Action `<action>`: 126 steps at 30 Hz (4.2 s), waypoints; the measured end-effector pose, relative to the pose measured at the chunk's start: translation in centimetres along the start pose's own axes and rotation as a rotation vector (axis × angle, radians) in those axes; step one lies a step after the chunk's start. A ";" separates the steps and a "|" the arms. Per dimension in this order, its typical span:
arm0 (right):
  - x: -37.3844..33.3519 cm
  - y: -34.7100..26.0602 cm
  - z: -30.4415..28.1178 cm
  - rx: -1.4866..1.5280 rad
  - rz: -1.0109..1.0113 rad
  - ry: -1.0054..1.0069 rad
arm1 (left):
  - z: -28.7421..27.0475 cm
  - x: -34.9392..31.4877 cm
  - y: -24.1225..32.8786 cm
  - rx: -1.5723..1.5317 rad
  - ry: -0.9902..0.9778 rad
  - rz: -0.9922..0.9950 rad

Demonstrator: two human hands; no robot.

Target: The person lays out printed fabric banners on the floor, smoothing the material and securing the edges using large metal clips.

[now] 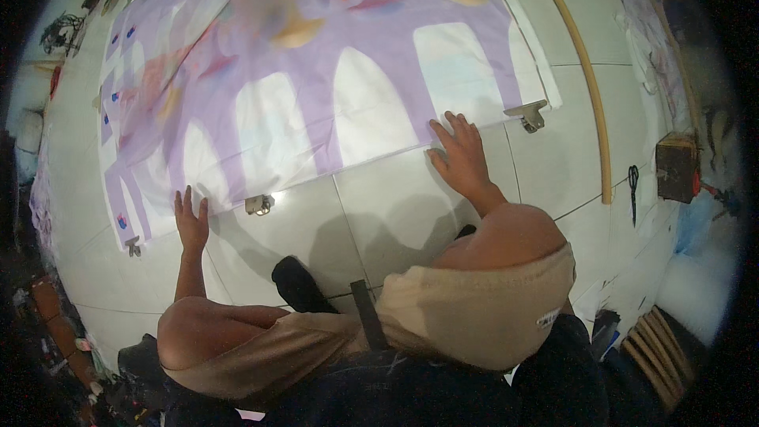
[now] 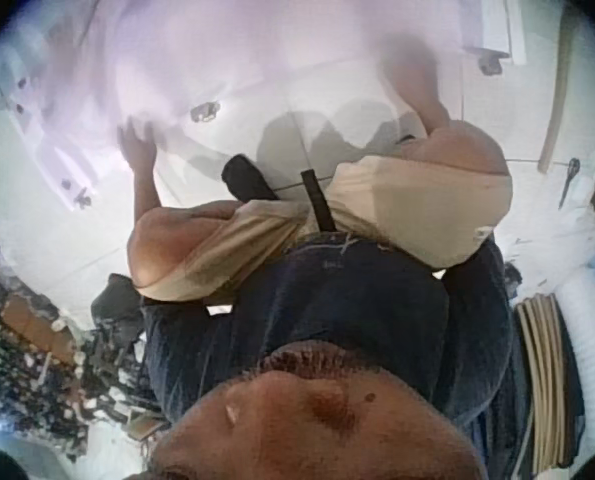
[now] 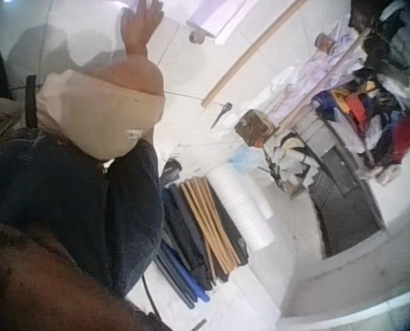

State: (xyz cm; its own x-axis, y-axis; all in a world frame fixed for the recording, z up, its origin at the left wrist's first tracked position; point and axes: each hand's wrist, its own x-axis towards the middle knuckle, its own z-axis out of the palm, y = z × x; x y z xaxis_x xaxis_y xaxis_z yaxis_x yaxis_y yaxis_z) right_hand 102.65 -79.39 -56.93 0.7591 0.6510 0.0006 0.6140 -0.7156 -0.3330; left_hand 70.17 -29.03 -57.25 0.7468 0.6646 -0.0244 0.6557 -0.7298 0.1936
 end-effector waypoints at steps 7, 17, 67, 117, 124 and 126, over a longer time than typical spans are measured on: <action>0.2 -1.5 1.1 -0.079 0.012 -0.100 | 1.9 -0.8 -2.7 0.036 -0.042 -0.142; 0.4 -1.3 1.2 -0.136 0.003 -0.123 | 2.5 -2.2 -2.8 0.038 -0.035 -0.173; -10.0 1.2 -11.4 0.106 0.637 -0.070 | -1.7 5.0 -3.7 0.208 -0.437 0.003; 1.9 -41.6 13.9 1.722 1.269 0.102 | -0.6 6.7 -6.2 -0.048 -0.327 0.431; -0.7 -40.2 14.0 1.453 1.152 0.039 | -0.7 6.6 -6.2 -0.022 -0.369 0.404; -2.3 -39.7 14.1 1.441 1.120 0.026 | -0.9 6.7 -6.2 -0.019 -0.372 0.407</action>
State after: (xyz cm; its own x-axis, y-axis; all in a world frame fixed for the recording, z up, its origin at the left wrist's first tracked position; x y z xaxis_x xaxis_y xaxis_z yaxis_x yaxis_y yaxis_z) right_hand 73.47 -48.89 -57.05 0.6460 0.0586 -0.7611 -0.7624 -0.0015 -0.6472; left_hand 71.00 -19.93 -57.74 0.9305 0.2257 -0.2884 0.3067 -0.9105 0.2772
